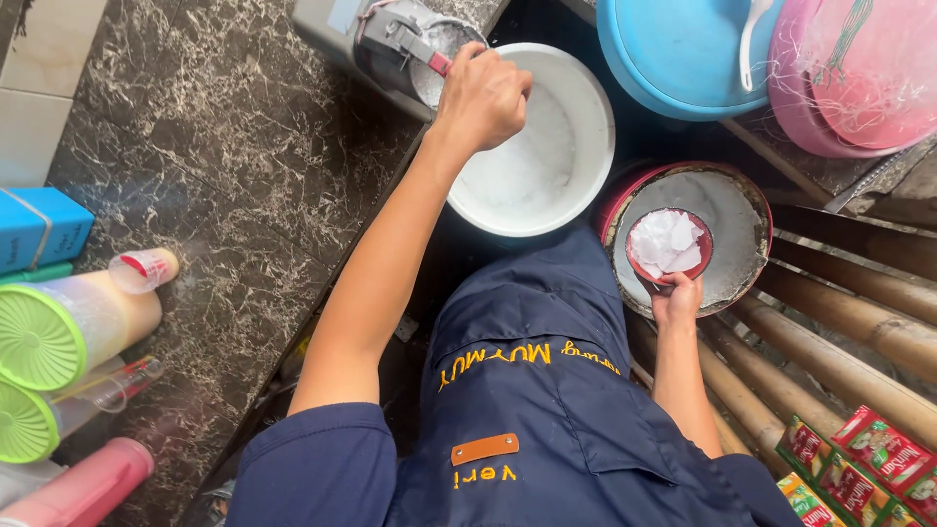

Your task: The person scoops ice cubes from a large bucket into a red bowl, then feeds them into a manual ice crusher to produce crushed ice. The person repeats this scooping and crushing cycle multiple times.

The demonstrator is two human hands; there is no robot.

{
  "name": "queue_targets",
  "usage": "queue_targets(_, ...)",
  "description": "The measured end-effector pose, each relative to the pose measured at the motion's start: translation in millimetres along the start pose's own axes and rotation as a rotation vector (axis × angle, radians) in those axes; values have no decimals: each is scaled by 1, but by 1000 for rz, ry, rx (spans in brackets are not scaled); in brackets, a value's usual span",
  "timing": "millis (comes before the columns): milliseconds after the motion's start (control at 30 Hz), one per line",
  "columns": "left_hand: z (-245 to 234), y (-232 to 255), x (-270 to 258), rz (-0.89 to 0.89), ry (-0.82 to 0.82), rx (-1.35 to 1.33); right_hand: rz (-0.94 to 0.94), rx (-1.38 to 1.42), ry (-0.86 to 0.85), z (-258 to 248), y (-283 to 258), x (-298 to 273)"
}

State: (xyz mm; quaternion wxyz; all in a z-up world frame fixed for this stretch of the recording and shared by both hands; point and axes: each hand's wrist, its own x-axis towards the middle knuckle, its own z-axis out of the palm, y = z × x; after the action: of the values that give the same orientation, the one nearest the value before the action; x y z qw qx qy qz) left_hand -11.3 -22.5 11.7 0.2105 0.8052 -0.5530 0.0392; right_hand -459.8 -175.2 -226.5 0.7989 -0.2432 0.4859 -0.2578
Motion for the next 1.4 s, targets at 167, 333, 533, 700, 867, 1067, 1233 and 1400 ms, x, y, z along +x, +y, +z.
queue_targets(167, 7, 0, -1, 2, 18, 89, -39, -17, -38, -4, 5, -6)
queue_targets(333, 13, 11, -7, -15, 12, 19, -39, 2, -23, -16, 19, -21)
queue_targets(533, -17, -5, -7, -77, -5, -116, 2, -29, 59, -23, 18, -25)
queue_targets(700, -21, -13, -11, -206, -142, -246, 34, -63, 124, -25, 8, -30)
queue_targets(867, 14, 6, -14, -51, -79, -27, -21, -108, 45, -10, 0, -32)
queue_targets(1067, 17, 3, -12, -26, -47, 70, -54, -115, 91, 25, -3, -34)
queue_targets(1233, 16, 1, -14, -61, -27, 99, -40, -60, 152, 34, -5, -42)
queue_targets(1400, 4, -7, -2, -282, 1, -77, 6, -27, 206, 43, -7, -52)
